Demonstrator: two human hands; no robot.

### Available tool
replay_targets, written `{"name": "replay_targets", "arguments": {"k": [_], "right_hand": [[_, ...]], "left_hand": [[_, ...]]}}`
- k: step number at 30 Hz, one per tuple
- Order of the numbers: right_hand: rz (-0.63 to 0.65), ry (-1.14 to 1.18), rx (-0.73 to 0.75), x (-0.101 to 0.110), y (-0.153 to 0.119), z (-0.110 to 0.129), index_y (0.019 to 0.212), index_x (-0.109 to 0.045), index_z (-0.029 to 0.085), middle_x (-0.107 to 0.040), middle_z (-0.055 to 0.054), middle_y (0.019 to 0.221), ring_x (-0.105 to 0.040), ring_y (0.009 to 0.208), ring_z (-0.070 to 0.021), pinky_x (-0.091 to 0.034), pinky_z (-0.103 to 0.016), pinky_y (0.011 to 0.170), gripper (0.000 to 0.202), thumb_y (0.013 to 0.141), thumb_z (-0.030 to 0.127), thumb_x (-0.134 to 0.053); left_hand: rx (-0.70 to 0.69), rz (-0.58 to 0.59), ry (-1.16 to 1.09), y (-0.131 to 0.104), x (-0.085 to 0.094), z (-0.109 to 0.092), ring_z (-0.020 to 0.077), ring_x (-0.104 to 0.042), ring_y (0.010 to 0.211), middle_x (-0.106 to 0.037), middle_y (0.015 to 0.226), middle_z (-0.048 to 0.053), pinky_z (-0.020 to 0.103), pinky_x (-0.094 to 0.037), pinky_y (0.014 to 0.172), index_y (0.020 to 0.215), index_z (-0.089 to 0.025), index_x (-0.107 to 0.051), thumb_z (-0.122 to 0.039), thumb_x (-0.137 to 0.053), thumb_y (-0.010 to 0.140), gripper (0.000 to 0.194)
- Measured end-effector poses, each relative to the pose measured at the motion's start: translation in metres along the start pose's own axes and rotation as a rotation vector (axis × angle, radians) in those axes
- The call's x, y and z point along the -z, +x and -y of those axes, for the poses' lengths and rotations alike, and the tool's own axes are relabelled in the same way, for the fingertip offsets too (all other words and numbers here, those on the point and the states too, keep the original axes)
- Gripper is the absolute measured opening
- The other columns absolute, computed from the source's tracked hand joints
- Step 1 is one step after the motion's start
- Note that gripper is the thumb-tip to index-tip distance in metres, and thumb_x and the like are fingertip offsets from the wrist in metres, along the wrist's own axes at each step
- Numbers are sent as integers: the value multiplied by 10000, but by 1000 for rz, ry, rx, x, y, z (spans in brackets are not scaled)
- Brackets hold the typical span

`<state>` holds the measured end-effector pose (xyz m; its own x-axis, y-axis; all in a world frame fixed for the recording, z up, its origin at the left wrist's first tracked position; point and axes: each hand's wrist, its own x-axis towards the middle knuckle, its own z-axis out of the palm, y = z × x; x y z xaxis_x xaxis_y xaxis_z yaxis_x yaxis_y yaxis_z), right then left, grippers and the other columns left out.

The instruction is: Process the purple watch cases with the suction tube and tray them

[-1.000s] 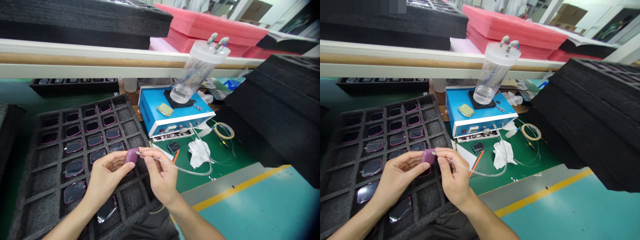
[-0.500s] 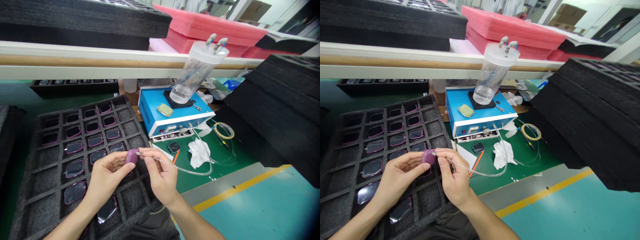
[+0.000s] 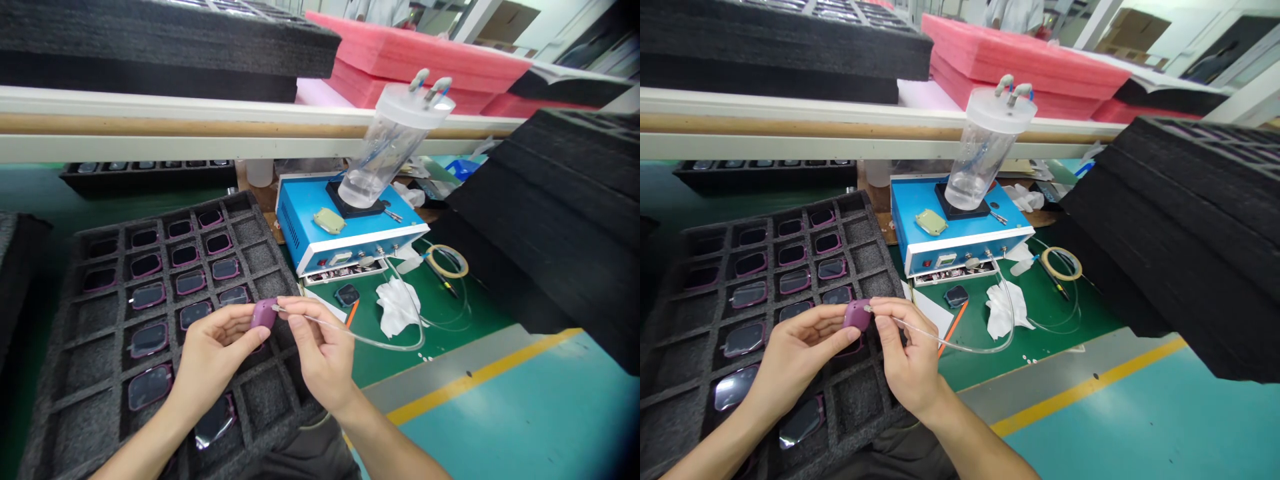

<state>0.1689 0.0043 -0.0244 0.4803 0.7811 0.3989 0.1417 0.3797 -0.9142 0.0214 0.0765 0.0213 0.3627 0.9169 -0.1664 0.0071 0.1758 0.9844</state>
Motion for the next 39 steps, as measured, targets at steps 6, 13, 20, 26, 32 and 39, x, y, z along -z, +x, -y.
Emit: {"name": "replay_targets", "arguments": {"k": [6,13,20,26,32,39], "right_hand": [[1,-6,6,-1,0,0,1099,-774,238,-800,-86,1131,-781,1054,-196,-687,-345,911,164,1041,222,-621],[2,-12,0,0,-1,-1,1097,-775,240,-801,-85,1126,-780,1061,-198,-687,-344,912,165,1041,229,-620],[11,3,-12,0,-2,-2,1104,-772,253,-795,-75,1140,-776,1063,-198,-683,-353,927,169,1043,225,-617],[12,8,-4,0,-1,-2,1110,-772,251,-792,-74,1142,-773,1066,-189,-679,-339,931,175,1045,209,-614],[14,12,-8,0,-1,-1,1114,-772,266,-790,-54,1144,-766,1080,-171,-670,-308,934,183,1045,202,-615],[13,26,-26,0,-3,-1,1109,-774,272,-790,-51,1140,-765,1082,-176,-670,-315,936,180,1047,208,-617]], "left_hand": [[-9,9,2,0,0,0,227,-844,784,-865,885,75,257,-692,770,901,-181,-850,-315,-995,647,322],[-8,10,-1,0,0,-1,214,-841,780,-865,881,69,237,-686,769,893,-185,-851,-313,-997,641,318],[-5,12,2,0,0,0,217,-839,779,-865,884,75,245,-686,764,906,-174,-850,-297,-993,653,316],[-2,14,6,0,0,-2,219,-841,784,-866,890,75,243,-687,769,909,-173,-851,-296,-993,655,315],[-4,15,-1,1,1,0,223,-843,791,-866,894,77,244,-687,771,912,-169,-853,-290,-989,644,324],[-10,16,0,1,0,1,209,-842,787,-865,883,67,219,-679,765,908,-169,-852,-261,-963,652,293]]}}
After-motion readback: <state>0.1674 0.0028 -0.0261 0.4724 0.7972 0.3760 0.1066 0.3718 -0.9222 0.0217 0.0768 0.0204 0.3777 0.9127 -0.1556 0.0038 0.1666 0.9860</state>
